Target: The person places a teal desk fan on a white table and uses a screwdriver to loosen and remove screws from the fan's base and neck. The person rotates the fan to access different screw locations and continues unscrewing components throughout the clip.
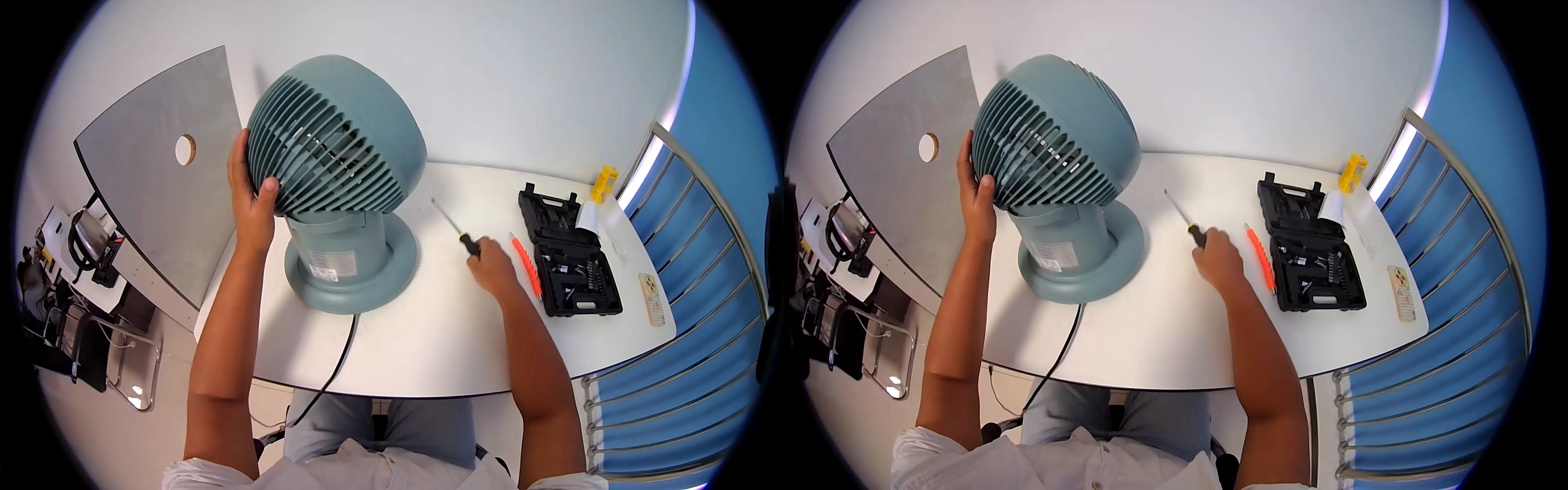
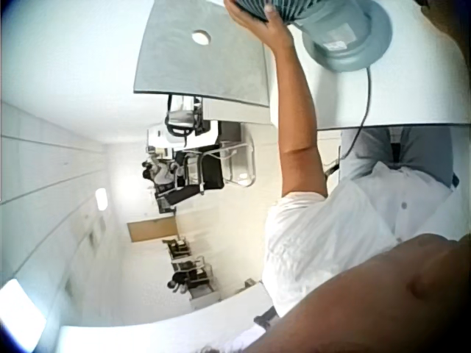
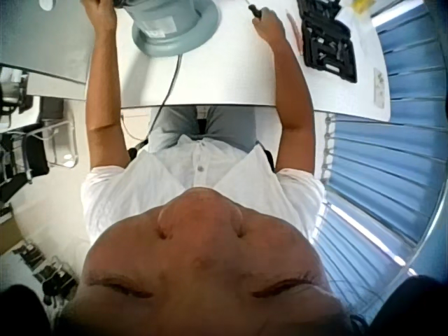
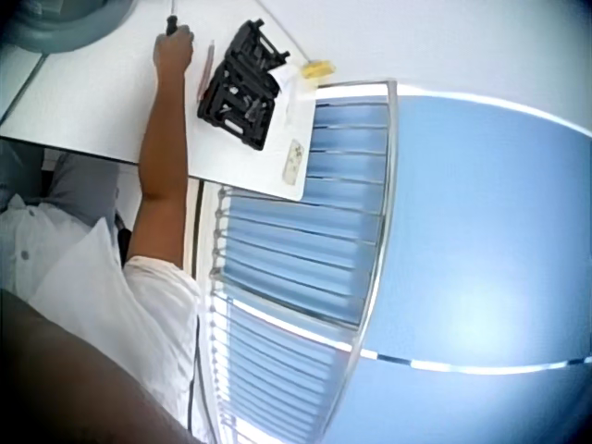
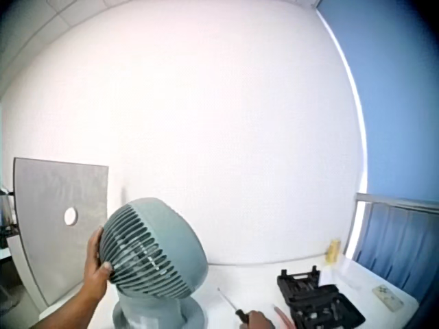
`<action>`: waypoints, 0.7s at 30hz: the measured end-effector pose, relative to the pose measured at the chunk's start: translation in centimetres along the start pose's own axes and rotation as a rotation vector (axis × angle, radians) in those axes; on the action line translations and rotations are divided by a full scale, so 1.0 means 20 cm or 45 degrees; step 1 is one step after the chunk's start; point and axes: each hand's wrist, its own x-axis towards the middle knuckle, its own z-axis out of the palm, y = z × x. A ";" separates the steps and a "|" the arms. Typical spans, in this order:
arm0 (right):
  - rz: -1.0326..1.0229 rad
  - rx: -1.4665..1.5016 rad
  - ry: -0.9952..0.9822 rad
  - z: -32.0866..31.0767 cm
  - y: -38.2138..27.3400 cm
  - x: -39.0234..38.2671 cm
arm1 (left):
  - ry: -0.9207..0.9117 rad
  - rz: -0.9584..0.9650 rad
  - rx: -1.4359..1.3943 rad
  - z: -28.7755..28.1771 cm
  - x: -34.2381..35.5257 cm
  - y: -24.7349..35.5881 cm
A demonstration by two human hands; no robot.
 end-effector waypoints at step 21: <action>0.039 1.434 0.009 0.03 -0.19 -0.09 | -0.313 -0.110 0.567 0.01 -0.07 0.56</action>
